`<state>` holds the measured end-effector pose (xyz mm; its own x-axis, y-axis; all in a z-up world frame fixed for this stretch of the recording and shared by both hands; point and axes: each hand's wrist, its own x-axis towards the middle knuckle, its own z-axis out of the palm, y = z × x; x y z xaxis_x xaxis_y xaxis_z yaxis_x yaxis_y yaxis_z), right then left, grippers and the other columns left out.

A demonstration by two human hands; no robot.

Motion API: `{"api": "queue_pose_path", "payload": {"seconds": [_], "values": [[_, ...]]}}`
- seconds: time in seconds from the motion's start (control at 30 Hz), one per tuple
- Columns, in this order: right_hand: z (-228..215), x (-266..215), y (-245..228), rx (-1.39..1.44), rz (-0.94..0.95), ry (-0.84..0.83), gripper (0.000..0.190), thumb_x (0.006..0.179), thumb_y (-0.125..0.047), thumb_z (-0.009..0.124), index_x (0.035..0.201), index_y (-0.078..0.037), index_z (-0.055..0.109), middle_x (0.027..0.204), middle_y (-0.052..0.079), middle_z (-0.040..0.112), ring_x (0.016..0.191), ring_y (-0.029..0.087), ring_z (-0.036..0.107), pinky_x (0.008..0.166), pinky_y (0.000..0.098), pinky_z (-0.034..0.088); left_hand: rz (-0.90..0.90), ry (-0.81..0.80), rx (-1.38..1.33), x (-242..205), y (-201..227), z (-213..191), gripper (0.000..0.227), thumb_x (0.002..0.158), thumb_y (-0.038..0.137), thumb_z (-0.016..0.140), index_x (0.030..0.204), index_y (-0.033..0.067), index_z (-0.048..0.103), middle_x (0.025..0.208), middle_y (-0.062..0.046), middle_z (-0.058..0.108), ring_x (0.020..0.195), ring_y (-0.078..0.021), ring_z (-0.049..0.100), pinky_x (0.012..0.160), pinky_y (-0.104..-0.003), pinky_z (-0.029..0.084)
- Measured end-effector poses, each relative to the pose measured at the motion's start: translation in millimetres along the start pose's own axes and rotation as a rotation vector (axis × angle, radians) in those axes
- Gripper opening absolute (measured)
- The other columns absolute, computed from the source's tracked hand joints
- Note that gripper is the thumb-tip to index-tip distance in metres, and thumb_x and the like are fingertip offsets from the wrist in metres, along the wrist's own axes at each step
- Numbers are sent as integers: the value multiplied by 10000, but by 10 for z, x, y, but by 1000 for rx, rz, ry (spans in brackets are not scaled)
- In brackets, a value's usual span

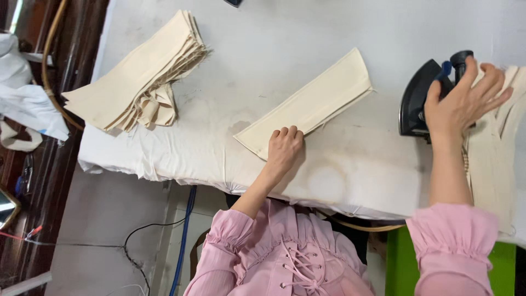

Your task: The person irons rectangular pieces of light-colored fabric on a white-covered table. They fold the fabric edges, press them with a steam iron, and then place the finished pieces into a stack. The person repeats this process for multiple fabric pieces.

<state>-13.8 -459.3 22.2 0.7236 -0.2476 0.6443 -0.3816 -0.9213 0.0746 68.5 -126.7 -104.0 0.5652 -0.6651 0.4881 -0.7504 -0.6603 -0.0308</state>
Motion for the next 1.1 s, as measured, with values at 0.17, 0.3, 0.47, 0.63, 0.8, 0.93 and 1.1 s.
{"api": "queue_pose_path", "payload": {"seconds": [0.17, 0.3, 0.47, 0.63, 0.8, 0.93, 1.1], "values": [[-223, -197, -809, 218, -228, -218, 680, 799, -320, 709, 1408, -114, 489, 1376, 223, 448, 1288, 444, 413, 1039, 686, 270, -46, -184, -343, 36, -294, -568, 81, 733, 56, 578, 751, 128, 545, 715, -38, 534, 558, -282, 556, 438, -398, 400], [50, -617, -1201, 410, -353, -498, 798, 604, -168, 839, 1350, -286, 580, 1483, 174, 450, 1400, 467, 354, 1083, 720, 214, -52, -459, -705, 256, -530, -1611, 138, 866, 71, 588, 942, 95, 701, 771, -56, 658, 684, -275, 678, 644, -374, 541], [-81, -440, -1074, 520, -331, -777, 328, 748, -81, 667, 1039, -224, 709, 1027, -7, 720, 1131, 222, 628, 1154, 525, 285, -67, -529, -986, 255, -1002, -1962, 261, 862, 7, 501, 1083, 48, 633, 853, -159, 672, 786, -403, 667, 717, -482, 543], [-812, 285, -1158, 750, -142, -1142, 193, 802, -198, 688, 976, -214, 771, 871, 112, 789, 967, 350, 713, 945, 491, 491, 17, -614, -1182, 393, -1444, -1696, 347, 858, 0, 483, 1189, 28, 580, 881, -237, 666, 815, -464, 639, 768, -536, 512], [355, 5, -857, 372, -131, -1176, 284, 890, -261, 637, 1150, -223, 745, 1092, 51, 757, 1122, 350, 659, 969, 502, 476, -175, -998, -785, 382, -1469, -761, 481, 845, 334, 725, 1223, 58, 618, 1110, -223, 692, 1077, -428, 641, 947, -509, 483], [554, -160, -775, 306, -130, -1166, 348, 853, -237, 666, 1189, -168, 720, 1122, 71, 745, 1101, 376, 658, 948, 510, 476, -211, -967, -776, 255, -1408, -625, 589, 781, 457, 769, 1233, 105, 634, 1167, -151, 686, 1131, -371, 625, 982, -478, 473], [718, -233, -671, 304, -298, -817, 76, 858, -221, 725, 927, -189, 719, 826, -6, 733, 885, 261, 703, 913, 403, 471, -208, -679, -781, 151, -1575, -505, 220, 800, 93, 730, 1016, 92, 693, 936, -116, 699, 923, -366, 680, 821, -449, 539]]}}
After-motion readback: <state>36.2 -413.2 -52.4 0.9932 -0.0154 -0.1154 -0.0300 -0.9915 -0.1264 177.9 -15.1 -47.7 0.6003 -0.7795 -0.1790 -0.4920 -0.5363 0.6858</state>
